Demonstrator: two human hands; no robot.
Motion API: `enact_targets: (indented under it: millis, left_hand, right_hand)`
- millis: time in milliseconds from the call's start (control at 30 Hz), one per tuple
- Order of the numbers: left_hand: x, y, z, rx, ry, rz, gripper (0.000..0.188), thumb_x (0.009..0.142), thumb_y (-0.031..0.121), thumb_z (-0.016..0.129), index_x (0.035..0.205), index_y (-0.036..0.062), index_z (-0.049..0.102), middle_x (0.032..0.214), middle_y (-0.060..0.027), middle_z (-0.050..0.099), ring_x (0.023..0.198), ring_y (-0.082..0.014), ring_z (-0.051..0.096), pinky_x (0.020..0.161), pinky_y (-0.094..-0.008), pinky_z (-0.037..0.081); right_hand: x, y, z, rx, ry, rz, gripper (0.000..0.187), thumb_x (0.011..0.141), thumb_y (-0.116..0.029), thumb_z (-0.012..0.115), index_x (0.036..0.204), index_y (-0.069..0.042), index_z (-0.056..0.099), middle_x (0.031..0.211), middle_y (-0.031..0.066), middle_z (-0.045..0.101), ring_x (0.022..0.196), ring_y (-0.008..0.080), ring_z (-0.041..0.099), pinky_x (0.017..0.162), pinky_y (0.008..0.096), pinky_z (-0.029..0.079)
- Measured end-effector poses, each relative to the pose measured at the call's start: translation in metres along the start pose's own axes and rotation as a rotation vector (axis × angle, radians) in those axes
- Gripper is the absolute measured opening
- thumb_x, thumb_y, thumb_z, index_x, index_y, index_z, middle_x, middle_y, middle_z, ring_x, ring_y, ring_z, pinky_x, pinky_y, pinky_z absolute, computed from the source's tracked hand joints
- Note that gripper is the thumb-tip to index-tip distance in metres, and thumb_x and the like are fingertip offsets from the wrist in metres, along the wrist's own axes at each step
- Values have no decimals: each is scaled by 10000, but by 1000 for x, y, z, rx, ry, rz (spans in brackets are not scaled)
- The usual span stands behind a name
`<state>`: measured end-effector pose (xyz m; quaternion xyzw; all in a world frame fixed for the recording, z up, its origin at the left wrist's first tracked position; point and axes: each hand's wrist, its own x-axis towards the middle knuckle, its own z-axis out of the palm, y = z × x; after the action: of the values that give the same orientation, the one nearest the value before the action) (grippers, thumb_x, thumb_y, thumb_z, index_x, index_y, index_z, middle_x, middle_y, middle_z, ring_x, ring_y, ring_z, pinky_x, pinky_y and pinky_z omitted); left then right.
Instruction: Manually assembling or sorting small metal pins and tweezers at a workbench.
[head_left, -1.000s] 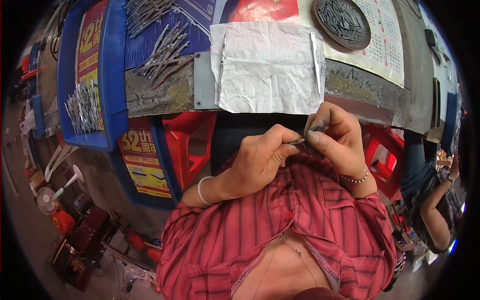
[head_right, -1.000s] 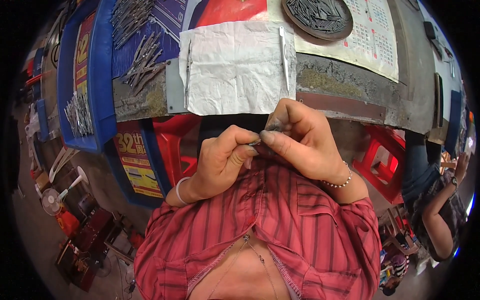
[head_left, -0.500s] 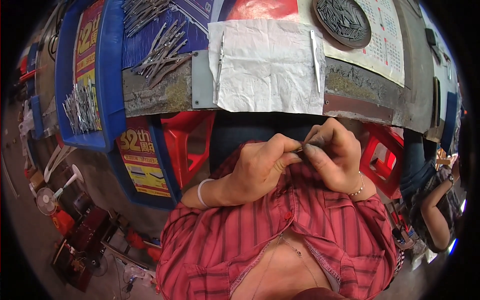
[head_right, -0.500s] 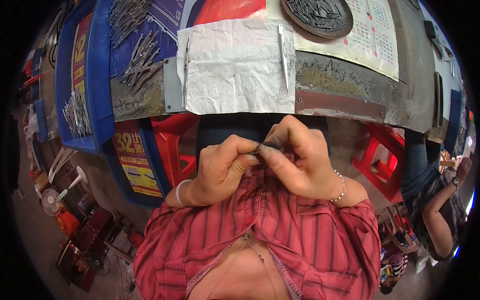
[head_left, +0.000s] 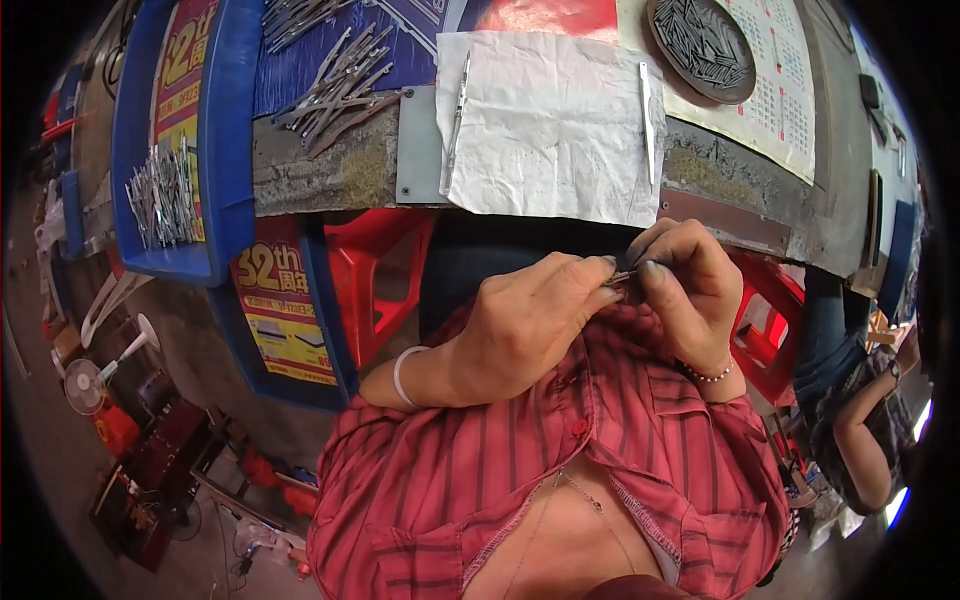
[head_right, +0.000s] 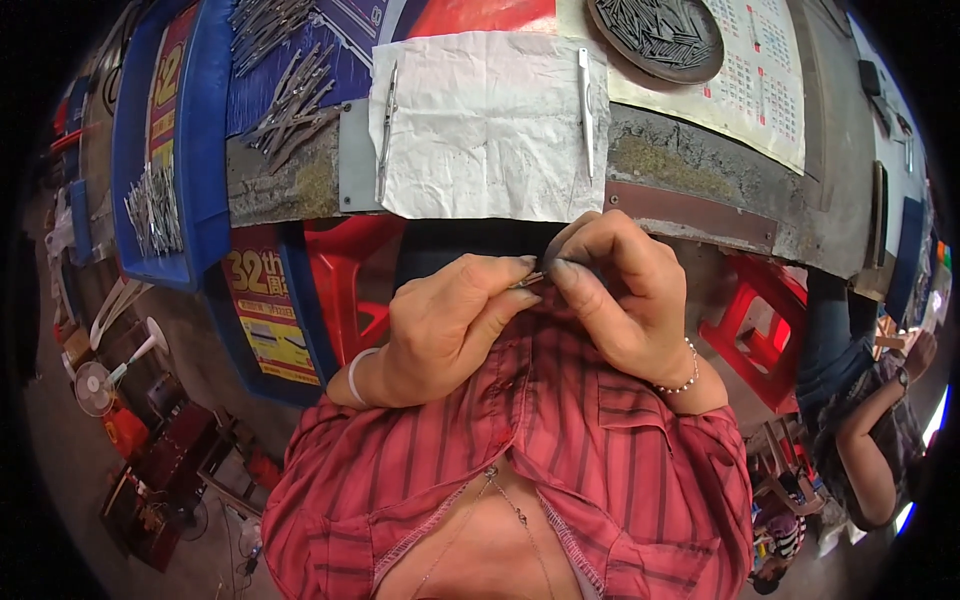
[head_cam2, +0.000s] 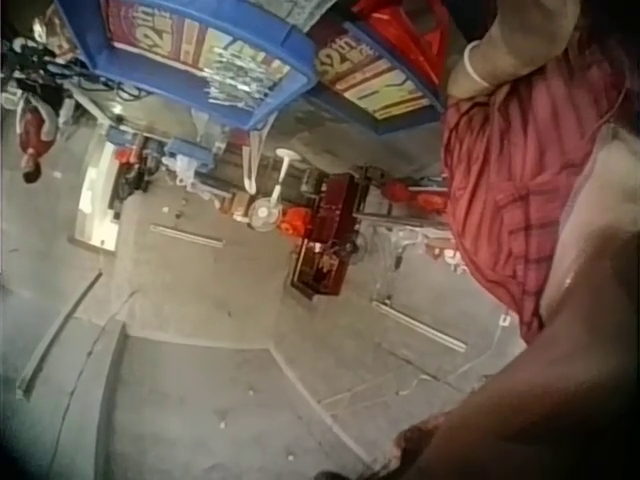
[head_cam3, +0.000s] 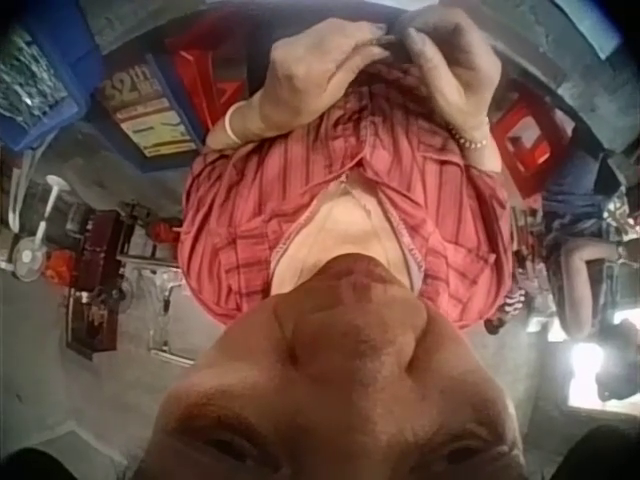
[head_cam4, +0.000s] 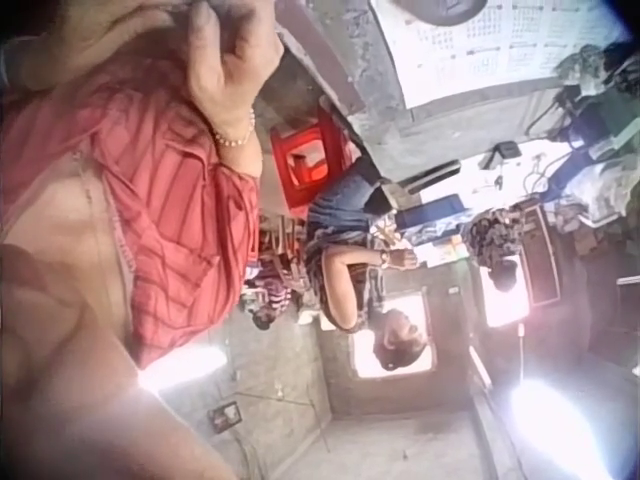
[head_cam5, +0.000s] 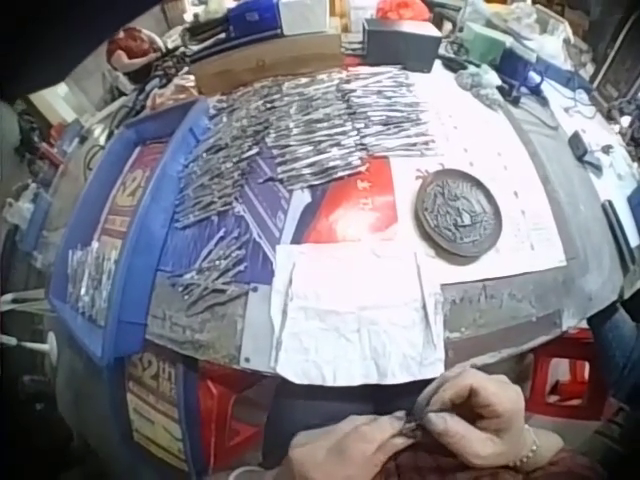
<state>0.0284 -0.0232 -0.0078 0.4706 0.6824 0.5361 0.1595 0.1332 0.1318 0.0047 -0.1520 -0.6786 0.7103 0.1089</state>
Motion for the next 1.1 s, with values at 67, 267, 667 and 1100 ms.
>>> enact_targets:
  millis: [67, 267, 667, 1100]
  left_hand:
    - [2, 5, -3, -17, -22, -63, 267, 777, -6, 691, 1019, -20, 582, 800, -141, 620, 661, -267, 636, 564, -326, 500]
    - [-2, 6, -7, 44, -33, -115, 253, 775, -19, 688, 1012, -19, 600, 826, -143, 652, 669, -259, 654, 582, -317, 506]
    - [-4, 5, -1, 276, 33, 48, 379, 659, -29, 746, 1016, -27, 619, 784, -131, 649, 635, -250, 641, 537, -318, 489]
    - [-5, 1, 2, 353, 32, 139, 285, 772, 41, 644, 1040, -51, 610, 729, -96, 598, 565, -187, 581, 488, -291, 461]
  right_hand:
    - [0, 1, -1, 44, 11, 30, 66, 882, -4, 551, 868, 35, 500, 781, 88, 566, 682, 109, 497, 624, 227, 411]
    - [0, 6, 0, 100, 65, 52, 78, 901, -30, 526, 884, 34, 484, 779, 81, 539, 677, 93, 447, 621, 215, 375]
    - [-1, 6, 5, 115, 54, 118, 89, 896, -38, 529, 845, 24, 492, 779, 73, 561, 684, 92, 475, 612, 219, 386]
    - [0, 7, -2, -4, 25, 87, 126, 888, -61, 537, 802, 21, 493, 715, 58, 534, 617, 88, 447, 556, 231, 365]
